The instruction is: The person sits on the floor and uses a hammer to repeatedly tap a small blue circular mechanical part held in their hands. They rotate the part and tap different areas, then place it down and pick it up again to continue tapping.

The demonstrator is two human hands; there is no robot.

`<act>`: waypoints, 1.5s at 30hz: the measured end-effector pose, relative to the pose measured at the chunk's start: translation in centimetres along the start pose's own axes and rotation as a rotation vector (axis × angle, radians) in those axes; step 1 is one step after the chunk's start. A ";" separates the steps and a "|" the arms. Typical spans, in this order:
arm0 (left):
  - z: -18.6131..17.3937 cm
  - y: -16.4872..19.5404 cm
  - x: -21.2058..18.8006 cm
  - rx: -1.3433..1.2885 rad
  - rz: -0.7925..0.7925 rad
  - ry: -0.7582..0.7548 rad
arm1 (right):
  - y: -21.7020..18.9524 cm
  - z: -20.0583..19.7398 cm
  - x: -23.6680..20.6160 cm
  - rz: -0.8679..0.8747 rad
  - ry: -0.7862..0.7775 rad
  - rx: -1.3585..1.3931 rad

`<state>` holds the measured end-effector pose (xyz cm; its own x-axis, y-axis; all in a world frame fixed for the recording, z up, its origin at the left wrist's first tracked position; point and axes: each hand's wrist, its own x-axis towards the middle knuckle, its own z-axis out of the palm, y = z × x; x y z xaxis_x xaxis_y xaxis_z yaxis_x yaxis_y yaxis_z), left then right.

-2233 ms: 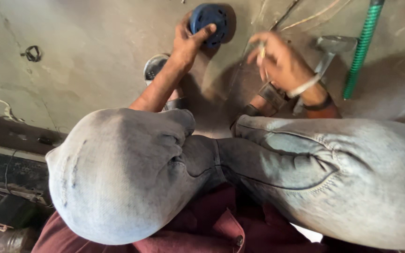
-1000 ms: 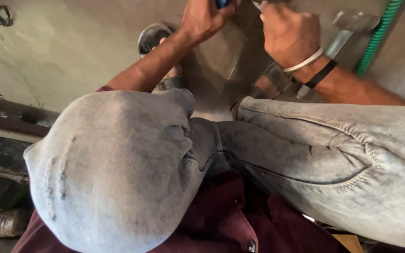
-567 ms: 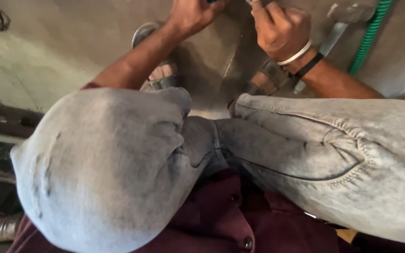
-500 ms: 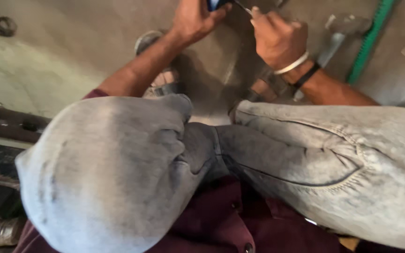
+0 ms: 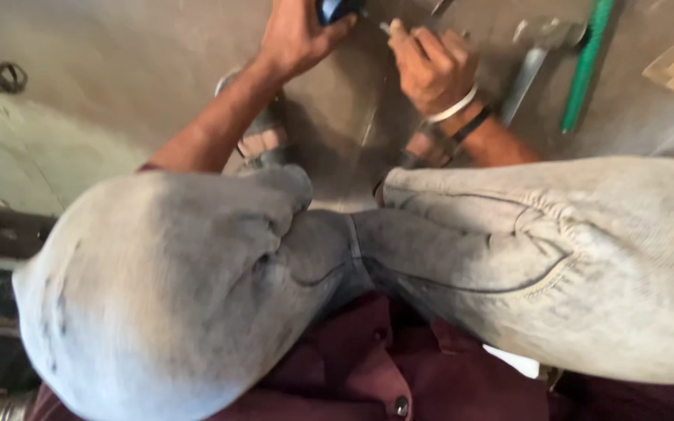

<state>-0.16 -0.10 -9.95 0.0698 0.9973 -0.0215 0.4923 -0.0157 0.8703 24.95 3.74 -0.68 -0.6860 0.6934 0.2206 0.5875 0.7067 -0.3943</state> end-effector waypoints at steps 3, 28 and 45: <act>-0.4 0.1 -0.9 -0.239 -0.298 -0.083 | -0.6 1.0 -1.6 0.464 -0.038 0.536; -3.1 8.0 1.2 -1.453 -0.390 -0.055 | 4.9 -2.0 -4.4 0.281 -0.046 -0.104; -2.8 9.1 2.3 -0.924 -0.278 -0.006 | 1.5 -9.4 7.4 0.403 -0.082 0.970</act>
<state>2.07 2.30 -0.67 0.0595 0.9564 -0.2860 -0.3853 0.2863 0.8772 24.73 11.26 8.73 -0.5650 0.8144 -0.1322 0.2085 -0.0141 -0.9779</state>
